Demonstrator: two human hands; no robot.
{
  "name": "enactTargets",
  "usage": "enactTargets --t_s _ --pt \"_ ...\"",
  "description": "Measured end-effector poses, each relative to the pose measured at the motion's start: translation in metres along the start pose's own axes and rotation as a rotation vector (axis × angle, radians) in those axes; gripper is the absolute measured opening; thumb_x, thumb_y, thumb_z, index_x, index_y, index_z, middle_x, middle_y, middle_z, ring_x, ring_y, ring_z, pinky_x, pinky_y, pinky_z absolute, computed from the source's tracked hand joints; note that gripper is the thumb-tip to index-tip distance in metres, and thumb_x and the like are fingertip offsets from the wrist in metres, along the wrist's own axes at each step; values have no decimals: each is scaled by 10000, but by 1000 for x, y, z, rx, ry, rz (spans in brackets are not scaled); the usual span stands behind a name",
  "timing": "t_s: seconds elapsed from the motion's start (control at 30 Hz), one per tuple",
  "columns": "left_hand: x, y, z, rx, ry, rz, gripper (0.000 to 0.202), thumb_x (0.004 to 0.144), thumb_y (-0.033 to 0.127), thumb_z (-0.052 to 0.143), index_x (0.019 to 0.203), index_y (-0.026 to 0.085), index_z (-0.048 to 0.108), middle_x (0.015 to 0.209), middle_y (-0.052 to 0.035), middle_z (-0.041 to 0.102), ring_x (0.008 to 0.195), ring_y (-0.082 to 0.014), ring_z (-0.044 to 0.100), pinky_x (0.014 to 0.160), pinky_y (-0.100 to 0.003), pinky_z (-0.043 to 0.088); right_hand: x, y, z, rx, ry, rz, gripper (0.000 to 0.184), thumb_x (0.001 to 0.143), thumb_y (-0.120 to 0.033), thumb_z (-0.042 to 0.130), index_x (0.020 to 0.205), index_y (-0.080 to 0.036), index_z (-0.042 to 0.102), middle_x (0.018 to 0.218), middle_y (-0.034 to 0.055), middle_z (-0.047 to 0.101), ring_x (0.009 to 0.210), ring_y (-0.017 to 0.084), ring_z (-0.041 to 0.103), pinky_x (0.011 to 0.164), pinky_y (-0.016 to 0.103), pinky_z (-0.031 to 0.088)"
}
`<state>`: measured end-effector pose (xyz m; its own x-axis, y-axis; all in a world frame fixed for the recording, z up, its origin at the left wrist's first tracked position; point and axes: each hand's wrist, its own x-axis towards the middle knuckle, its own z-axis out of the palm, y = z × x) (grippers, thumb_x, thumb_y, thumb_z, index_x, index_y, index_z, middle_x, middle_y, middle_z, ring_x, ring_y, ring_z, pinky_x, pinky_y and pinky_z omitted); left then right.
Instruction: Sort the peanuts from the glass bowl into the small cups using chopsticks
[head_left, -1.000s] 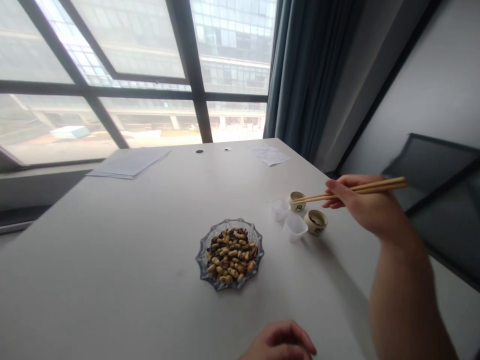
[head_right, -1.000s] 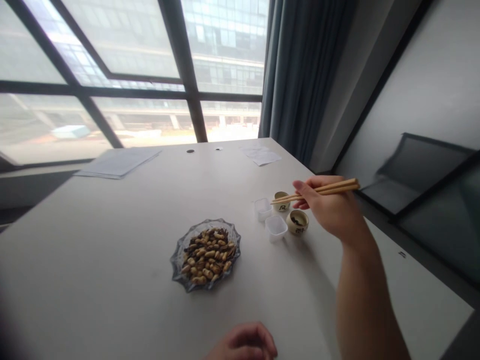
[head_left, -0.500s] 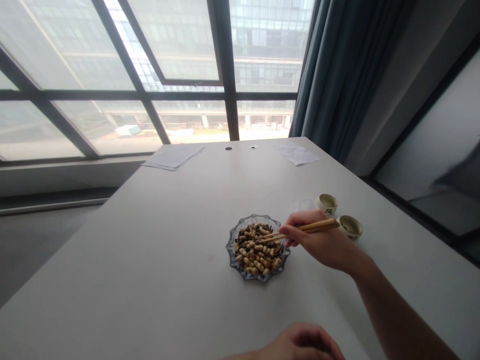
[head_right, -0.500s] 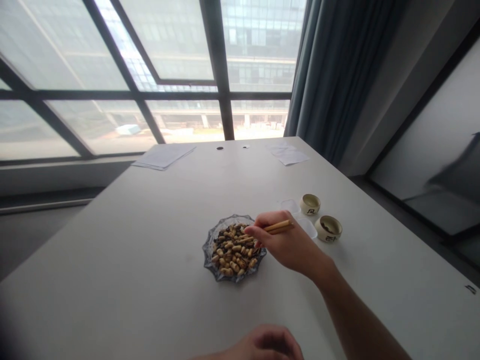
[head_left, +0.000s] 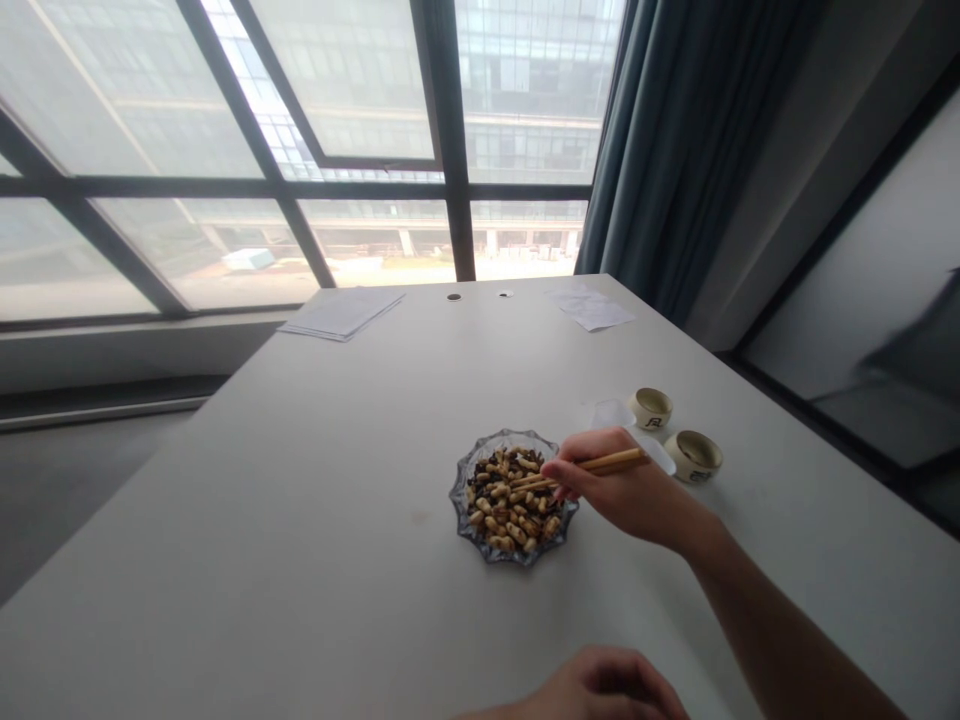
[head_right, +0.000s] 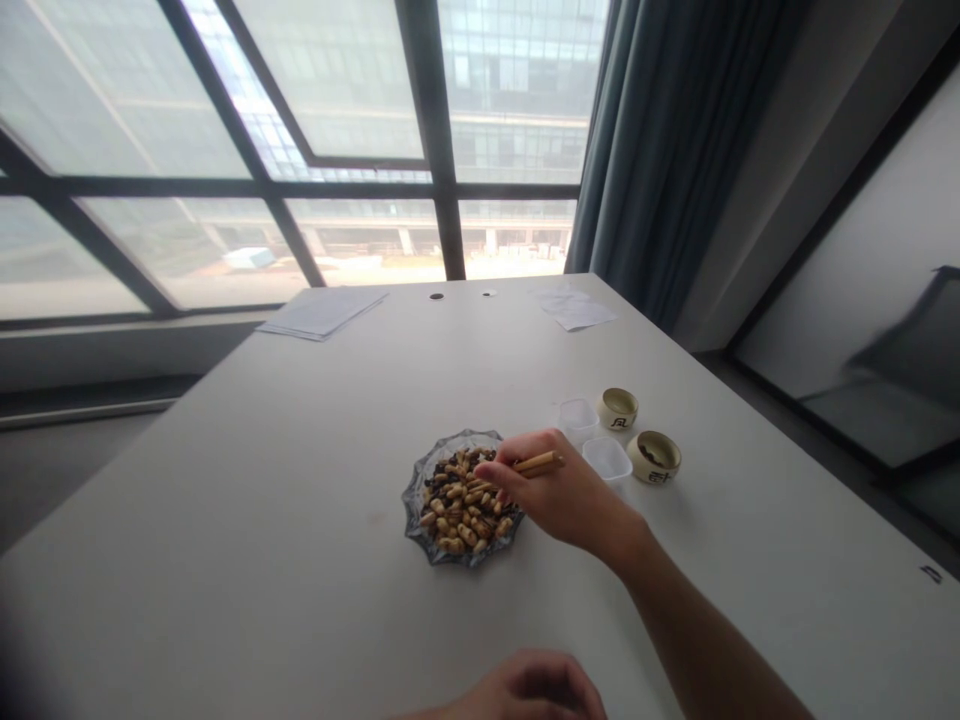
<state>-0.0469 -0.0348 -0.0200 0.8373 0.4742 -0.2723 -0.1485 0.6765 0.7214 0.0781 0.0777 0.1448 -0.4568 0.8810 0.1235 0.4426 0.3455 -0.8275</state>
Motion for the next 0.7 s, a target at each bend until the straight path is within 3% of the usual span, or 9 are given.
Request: enactTargets --t_s 0.2,0.33,0.53,0.7 --pt "-1 1 0 -3 0 -2 587 585 597 1003 889 138 799 881 -92 665 813 -182 560 840 -303 412 0 1 2 -13 34 16 457 1010 -489 615 691 -172 695 662 22 739 623 156 676 588 248 469" --pt "-1 1 0 -6 2 0 573 592 580 1003 891 138 795 891 -90 672 813 -182 568 838 -299 414 -7 -7 -9 -9 82 42 423 998 -480 635 719 -176 725 673 29 754 643 173 724 569 243 491" --pt "-3 3 1 -37 -9 0 527 631 518 1001 917 132 784 881 -90 682 785 -183 579 793 -294 423 -34 -22 -59 -169 362 128 436 952 -560 672 705 -210 753 711 46 776 662 198 747 584 259 540" --pt "-8 5 3 -95 -33 -3 500 696 490 976 943 110 767 838 -78 672 712 -148 558 736 -261 397 -56 -8 -109 -248 698 275 353 901 -514 745 750 -195 769 697 84 780 624 231 771 511 257 586"
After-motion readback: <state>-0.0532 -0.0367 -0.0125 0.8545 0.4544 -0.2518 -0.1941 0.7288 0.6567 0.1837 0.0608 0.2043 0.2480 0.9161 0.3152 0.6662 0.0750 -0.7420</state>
